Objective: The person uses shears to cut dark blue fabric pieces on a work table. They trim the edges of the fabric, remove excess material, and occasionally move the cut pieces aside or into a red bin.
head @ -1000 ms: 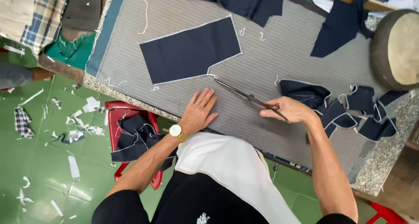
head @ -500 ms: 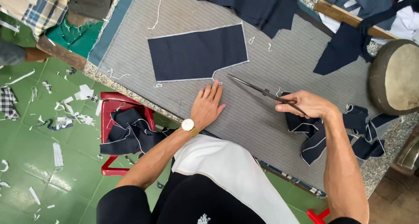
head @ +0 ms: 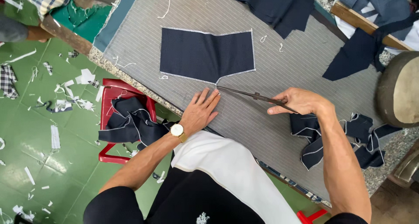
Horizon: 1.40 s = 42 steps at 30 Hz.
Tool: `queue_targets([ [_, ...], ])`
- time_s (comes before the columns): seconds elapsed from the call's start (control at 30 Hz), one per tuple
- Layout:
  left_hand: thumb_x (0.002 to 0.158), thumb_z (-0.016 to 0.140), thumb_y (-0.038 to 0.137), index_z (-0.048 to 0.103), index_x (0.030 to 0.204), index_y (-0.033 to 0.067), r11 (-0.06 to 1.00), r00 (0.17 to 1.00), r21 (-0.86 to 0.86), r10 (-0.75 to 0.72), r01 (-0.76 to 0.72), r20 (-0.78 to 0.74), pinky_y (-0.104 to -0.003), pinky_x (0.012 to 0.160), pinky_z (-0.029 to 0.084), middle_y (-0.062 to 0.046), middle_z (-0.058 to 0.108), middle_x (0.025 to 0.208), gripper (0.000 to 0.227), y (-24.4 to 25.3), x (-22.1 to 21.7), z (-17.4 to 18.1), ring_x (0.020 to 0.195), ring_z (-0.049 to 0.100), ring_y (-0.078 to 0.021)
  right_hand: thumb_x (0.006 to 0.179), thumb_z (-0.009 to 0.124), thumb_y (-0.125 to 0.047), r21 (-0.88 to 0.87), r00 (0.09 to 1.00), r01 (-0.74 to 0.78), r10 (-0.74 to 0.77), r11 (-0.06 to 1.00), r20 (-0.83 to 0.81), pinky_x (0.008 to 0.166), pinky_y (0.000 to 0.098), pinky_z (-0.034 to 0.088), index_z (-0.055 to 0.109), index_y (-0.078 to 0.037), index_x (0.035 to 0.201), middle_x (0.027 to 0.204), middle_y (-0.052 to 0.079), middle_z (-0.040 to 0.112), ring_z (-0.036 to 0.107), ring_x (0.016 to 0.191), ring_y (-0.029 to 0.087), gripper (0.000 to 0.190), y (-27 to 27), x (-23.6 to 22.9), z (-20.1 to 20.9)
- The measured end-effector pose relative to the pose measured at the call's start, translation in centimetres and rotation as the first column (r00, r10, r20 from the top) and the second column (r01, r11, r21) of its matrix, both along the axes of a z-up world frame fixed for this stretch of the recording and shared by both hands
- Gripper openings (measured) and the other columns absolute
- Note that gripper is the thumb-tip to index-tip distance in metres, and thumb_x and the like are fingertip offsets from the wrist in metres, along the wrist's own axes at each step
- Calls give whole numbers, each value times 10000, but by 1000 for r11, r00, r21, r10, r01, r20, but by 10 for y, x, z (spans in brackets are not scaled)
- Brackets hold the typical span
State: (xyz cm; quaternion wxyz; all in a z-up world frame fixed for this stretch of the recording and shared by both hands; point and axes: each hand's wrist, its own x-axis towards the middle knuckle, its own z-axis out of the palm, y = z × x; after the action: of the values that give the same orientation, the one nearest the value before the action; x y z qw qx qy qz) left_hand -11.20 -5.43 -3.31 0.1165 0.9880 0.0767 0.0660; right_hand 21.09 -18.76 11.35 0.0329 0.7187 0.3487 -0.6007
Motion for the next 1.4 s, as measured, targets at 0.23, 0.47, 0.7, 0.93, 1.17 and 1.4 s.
queue_targets([
  [0.23, 1037, 544, 374, 437, 1522, 48, 1000, 1000, -11, 3, -3, 20, -504, 1147, 296, -162, 358, 1642, 594, 1, -3, -5, 1459, 347, -402, 746, 807, -596, -27, 981, -116, 119, 993, 152, 681, 343, 516, 800, -279, 1196, 683, 41, 749, 635, 693, 214, 551, 12, -10, 18],
  [0.47, 1045, 498, 403, 543, 1374, 74, 998, 997, -63, -17, 22, 76, -459, 1065, 370, -126, 566, 1372, 467, 9, -11, -19, 1279, 511, -314, 785, 794, -583, 2, 992, 15, -15, 1000, 123, 778, 381, 535, 761, -193, 1273, 826, 119, 821, 699, 795, 293, 626, -20, -24, 9],
  [0.7, 1061, 513, 430, 520, 1463, 71, 988, 975, 1, 152, -154, 161, -496, 1134, 328, -175, 497, 1490, 539, 50, 25, -9, 1387, 456, -354, 848, 790, -317, 147, 860, 508, -490, 849, -142, 476, 287, 454, 703, -61, 1309, 588, 106, 730, 568, 469, 180, 535, -153, -41, -57],
  [0.93, 1013, 596, 457, 534, 1518, 152, 981, 995, 165, 96, -101, 38, -722, 1095, 267, -166, 467, 1582, 593, 94, 121, 16, 1449, 368, -448, 875, 743, -155, 256, 453, 892, -750, 373, -482, 331, 230, 371, 613, 43, 1350, 424, 80, 568, 499, 298, 137, 531, -249, -121, -84],
  [1.17, 1051, 577, 445, 589, 1375, 66, 954, 987, 268, 109, -138, 119, -582, 1060, 317, -219, 558, 1428, 498, 63, 217, 28, 1328, 486, -411, 863, 690, -75, 352, 225, 936, -746, -13, -626, 305, 249, 442, 607, 53, 1331, 451, 138, 602, 575, 323, 171, 493, -310, -191, -125],
  [1.4, 885, 686, 584, 742, 1126, 118, 844, 950, -534, -133, -41, -283, -523, 836, 560, -155, 755, 1031, 527, -116, 273, -28, 992, 725, -412, 906, 663, -284, 424, 105, 838, -659, -345, -745, 264, 238, 451, 640, 91, 1231, 442, 95, 513, 538, 337, 134, 497, -309, -207, -99],
])
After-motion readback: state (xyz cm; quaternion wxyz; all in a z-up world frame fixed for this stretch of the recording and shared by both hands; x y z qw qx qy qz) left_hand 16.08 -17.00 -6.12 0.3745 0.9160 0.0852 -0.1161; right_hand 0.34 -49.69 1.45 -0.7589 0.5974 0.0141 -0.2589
